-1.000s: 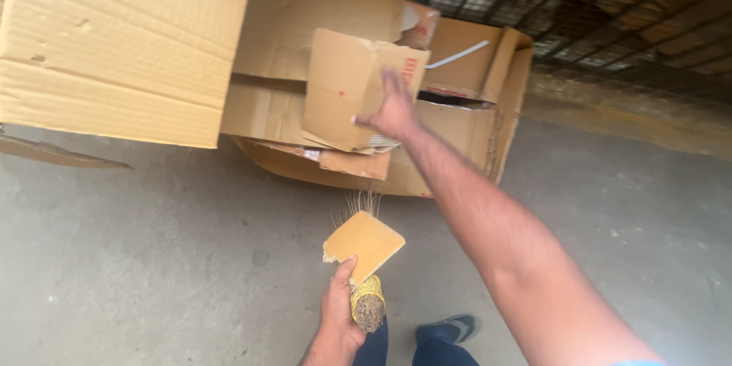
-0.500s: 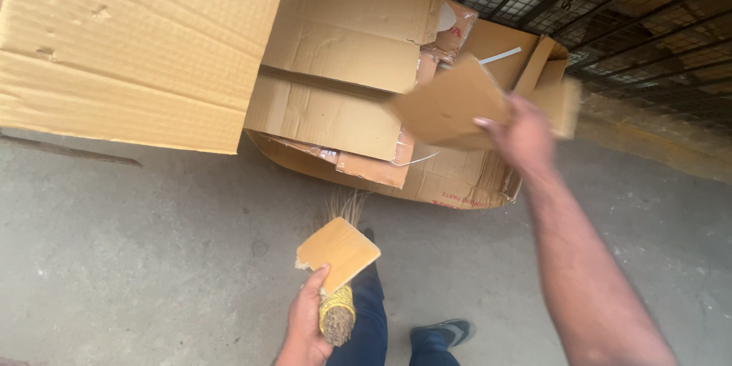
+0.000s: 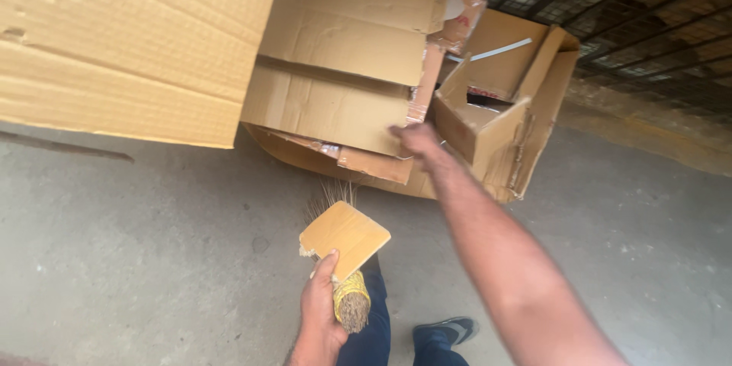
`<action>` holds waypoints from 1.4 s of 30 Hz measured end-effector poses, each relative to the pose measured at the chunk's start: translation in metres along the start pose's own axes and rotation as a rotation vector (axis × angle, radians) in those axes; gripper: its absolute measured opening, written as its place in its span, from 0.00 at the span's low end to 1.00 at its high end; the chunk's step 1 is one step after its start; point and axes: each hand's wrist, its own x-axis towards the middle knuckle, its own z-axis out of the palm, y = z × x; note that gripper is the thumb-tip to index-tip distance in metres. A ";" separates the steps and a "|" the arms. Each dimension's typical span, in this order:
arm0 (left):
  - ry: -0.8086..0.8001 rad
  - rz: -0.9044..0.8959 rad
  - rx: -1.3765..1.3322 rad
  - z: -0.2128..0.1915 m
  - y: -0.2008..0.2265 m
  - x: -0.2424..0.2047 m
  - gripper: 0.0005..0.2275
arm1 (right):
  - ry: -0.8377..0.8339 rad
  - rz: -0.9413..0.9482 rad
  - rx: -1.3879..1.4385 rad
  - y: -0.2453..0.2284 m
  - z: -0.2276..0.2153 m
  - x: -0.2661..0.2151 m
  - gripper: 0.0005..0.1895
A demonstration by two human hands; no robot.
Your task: The person sweeps a concrete floor in a storage area using a traditional straw broom and a cardboard dustpan. They gather debris into a pile and then pick up a cardboard box from a stack.
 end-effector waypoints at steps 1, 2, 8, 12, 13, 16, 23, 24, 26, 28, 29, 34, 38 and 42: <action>0.023 -0.008 0.008 -0.004 0.001 -0.001 0.16 | 0.035 -0.004 0.115 -0.005 0.023 -0.006 0.24; 0.046 -0.016 0.021 -0.008 0.004 -0.001 0.16 | 0.072 -0.005 0.234 -0.011 0.040 -0.013 0.25; 0.090 -0.037 -0.012 -0.027 0.013 -0.002 0.16 | -0.143 0.000 0.733 -0.076 0.029 -0.046 0.24; 0.048 -0.019 -0.042 -0.031 0.014 0.000 0.17 | -0.301 -0.309 0.878 -0.129 -0.014 -0.042 0.28; 0.033 -0.017 -0.045 -0.028 0.015 0.001 0.17 | -0.289 -0.335 0.871 -0.141 -0.023 -0.038 0.29; 0.014 -0.020 -0.068 -0.025 0.009 0.000 0.17 | -0.293 -0.379 0.861 -0.138 -0.028 -0.029 0.33; 0.031 -0.018 -0.061 -0.023 0.004 -0.005 0.17 | -0.519 -0.309 0.871 -0.037 0.024 -0.037 0.35; 0.028 -0.021 -0.063 -0.026 0.003 -0.005 0.17 | -0.416 -0.356 0.279 -0.028 0.039 -0.038 0.31; 0.016 -0.021 -0.063 -0.029 0.003 -0.003 0.17 | -0.273 -0.514 -0.568 -0.016 0.061 -0.040 0.30; 0.027 -0.018 -0.092 -0.030 0.003 0.000 0.17 | -0.221 -0.776 -1.087 -0.017 0.076 -0.041 0.44; 0.033 -0.015 -0.108 -0.031 0.003 0.001 0.17 | -0.178 -0.858 -1.203 -0.021 0.081 -0.041 0.42; 0.040 -0.004 -0.081 -0.041 0.011 0.001 0.17 | -0.107 -0.667 -0.925 -0.049 0.078 -0.054 0.27; 0.026 -0.011 -0.064 -0.045 0.013 0.001 0.17 | -0.155 -0.584 -1.159 -0.059 0.034 -0.078 0.15; 0.010 -0.023 -0.084 -0.047 0.005 -0.001 0.17 | -0.178 -1.239 -1.946 -0.054 -0.031 -0.117 0.05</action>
